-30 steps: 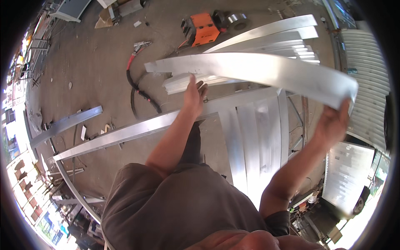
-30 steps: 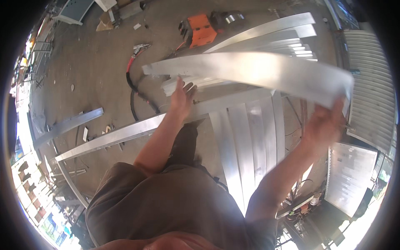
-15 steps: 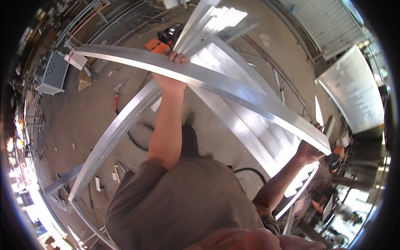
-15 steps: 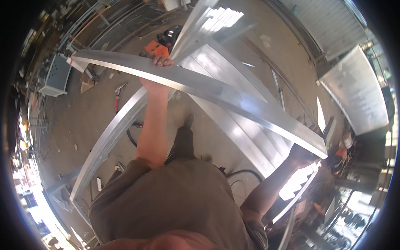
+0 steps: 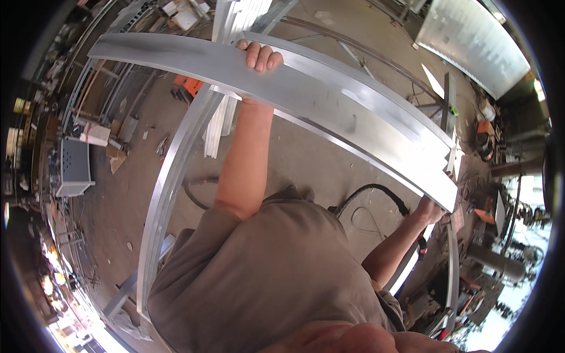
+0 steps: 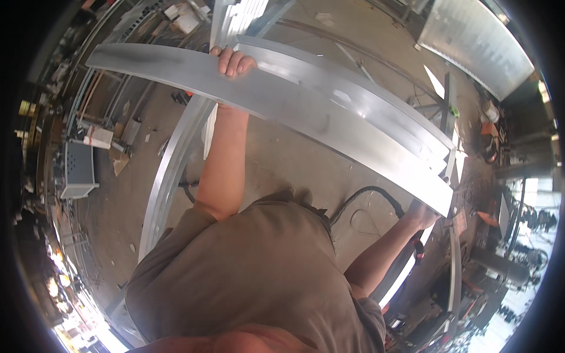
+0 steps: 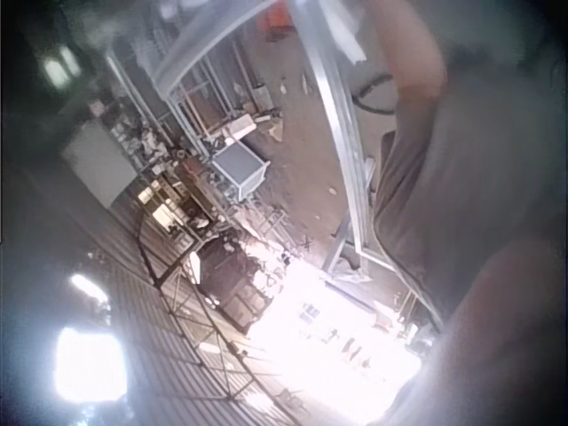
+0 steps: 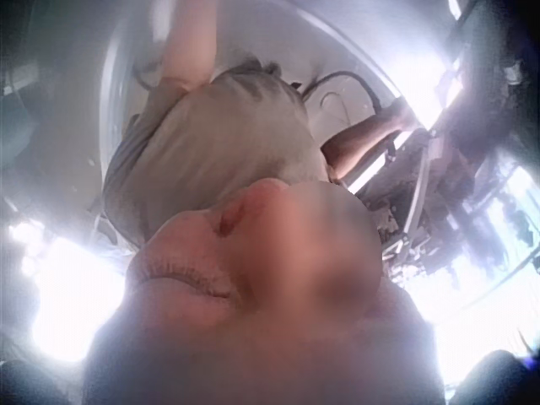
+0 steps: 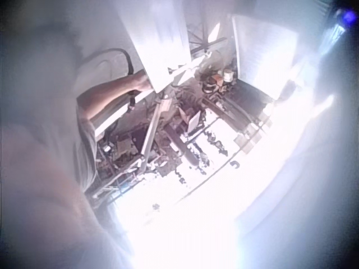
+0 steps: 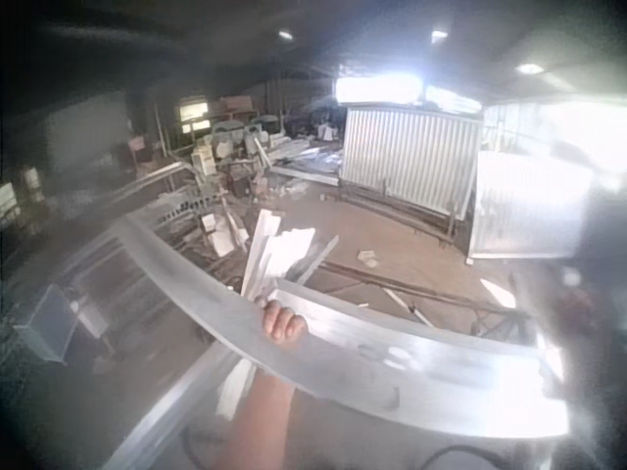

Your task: The person repeatedly places long silver metal panels into a curved metal frame and secures them with a handheld power tool. The person handles each panel one at a time, aligns it within the frame, and fastens it before moving to the next panel.

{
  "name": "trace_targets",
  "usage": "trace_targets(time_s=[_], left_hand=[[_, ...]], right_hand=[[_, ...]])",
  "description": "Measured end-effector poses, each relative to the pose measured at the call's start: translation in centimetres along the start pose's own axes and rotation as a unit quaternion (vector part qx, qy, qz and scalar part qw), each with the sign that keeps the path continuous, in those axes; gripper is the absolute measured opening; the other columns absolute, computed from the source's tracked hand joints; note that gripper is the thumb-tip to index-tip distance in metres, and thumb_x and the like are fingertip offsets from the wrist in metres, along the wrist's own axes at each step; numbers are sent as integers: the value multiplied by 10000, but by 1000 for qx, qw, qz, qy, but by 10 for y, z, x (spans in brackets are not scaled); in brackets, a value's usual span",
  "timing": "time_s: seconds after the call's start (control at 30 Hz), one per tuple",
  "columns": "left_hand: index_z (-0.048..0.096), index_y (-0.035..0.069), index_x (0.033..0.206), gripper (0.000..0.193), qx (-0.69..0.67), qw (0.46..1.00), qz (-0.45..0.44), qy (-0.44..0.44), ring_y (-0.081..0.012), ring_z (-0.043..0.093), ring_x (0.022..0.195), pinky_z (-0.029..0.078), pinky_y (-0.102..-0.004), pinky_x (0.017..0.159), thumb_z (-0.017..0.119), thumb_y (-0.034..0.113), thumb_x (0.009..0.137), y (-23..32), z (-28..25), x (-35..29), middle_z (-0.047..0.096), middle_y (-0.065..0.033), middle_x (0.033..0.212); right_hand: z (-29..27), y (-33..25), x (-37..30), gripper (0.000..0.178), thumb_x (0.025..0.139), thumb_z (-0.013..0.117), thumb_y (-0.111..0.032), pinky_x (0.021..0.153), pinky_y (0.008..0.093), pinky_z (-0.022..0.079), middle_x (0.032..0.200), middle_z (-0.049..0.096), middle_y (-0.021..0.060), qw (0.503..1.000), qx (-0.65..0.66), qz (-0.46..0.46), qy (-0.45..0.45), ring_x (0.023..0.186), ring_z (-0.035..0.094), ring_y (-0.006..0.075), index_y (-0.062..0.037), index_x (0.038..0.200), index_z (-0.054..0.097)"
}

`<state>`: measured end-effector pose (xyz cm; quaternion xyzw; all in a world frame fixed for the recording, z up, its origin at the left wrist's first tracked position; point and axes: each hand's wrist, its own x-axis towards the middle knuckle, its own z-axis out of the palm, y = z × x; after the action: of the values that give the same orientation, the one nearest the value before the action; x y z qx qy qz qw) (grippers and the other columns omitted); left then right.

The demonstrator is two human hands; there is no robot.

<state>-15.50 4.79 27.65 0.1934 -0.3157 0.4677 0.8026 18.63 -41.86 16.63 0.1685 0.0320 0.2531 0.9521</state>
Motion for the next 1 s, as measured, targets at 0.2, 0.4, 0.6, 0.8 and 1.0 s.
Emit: trace_targets(time_s=[0.2,0.4,0.6,0.8,1.0], left_hand=[[688,89,1161,246,-23,999,-15,-25,-148,573,738,456,-293,755,503,230,1080,-2,16,-7,641,-12,825],[686,107,1202,254,-73,993,-78,-56,-148,594,771,485,-311,819,537,261,1066,6,18,-9,639,-6,831],[700,144,1256,389,-143,982,-72,101,-151,607,822,454,-391,1030,503,414,1058,-11,50,-19,604,19,828],[698,99,1259,619,-91,983,-123,105,-146,608,794,462,-352,989,409,609,1061,-41,78,-24,623,4,845],[712,41,1207,594,-4,986,-88,143,-186,582,634,491,-332,846,427,545,1074,-96,55,-43,607,-30,687]], right_hand=[[-6,-24,-58,634,1069,446,-338,1258,590,206,1645,379,189,999,-36,19,4,1511,357,360,60,1558,380],[-19,-42,-94,544,1004,572,-226,1249,526,243,1540,495,171,991,-118,14,-63,1439,430,320,26,1477,481],[-50,-105,-97,507,988,554,-183,1216,551,306,1498,554,184,993,9,37,-109,1386,506,338,29,1447,521],[-60,-154,-97,493,1029,505,-237,1200,593,312,1493,558,183,986,-73,70,-134,1378,514,344,13,1452,526],[-6,-189,-49,621,1105,310,-404,1234,564,274,1606,448,147,868,-331,-158,335,1480,403,315,22,1548,392]])
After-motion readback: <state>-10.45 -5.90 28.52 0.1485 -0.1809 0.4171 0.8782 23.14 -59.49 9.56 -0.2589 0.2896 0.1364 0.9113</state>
